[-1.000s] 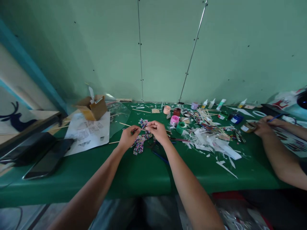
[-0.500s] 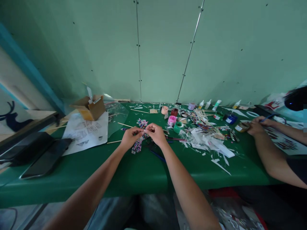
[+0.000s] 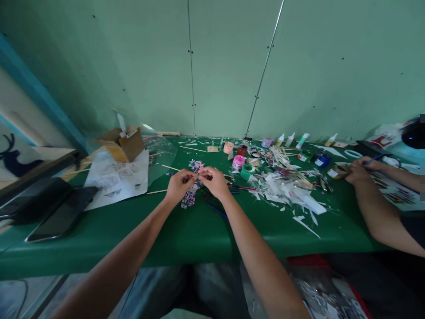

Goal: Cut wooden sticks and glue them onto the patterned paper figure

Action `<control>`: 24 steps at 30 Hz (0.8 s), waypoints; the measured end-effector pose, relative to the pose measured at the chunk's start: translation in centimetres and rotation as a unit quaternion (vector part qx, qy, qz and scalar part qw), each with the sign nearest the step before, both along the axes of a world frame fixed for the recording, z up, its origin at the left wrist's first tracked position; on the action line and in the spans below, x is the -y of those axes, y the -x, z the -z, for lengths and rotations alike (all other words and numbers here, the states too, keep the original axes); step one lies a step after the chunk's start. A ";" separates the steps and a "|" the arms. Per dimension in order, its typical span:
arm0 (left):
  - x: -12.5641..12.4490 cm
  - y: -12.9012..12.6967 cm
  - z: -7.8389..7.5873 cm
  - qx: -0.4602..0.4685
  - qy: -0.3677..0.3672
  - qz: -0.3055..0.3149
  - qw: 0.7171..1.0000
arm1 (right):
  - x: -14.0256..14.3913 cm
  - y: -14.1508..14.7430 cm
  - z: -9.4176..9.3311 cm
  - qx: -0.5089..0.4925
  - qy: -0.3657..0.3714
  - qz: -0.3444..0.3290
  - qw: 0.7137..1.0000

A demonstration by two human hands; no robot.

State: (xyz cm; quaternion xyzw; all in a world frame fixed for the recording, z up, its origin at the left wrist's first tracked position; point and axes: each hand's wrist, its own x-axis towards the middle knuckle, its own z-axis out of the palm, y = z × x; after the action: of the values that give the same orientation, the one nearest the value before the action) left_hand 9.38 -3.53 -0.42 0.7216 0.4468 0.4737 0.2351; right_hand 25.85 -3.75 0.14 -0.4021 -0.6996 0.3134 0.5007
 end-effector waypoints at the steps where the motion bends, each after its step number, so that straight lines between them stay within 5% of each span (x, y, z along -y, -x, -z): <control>1: 0.1 -0.1 0.0 -0.012 -0.012 -0.008 1.000 | 0.0 0.1 0.0 0.005 -0.002 0.000 1.000; 14: 0.8 -0.4 -0.3 -0.156 -0.043 -0.042 0.986 | 0.7 0.7 -0.1 0.116 -0.067 0.042 0.990; 24: -0.2 -0.6 0.5 0.009 0.088 0.038 0.995 | 0.5 0.7 -0.3 0.003 0.000 0.008 1.000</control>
State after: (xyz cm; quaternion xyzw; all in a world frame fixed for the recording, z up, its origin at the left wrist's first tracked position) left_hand 9.94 -3.29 -0.93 0.7101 0.4574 0.4295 0.3194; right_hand 25.13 -4.23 0.47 -0.4089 -0.6979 0.3080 0.5008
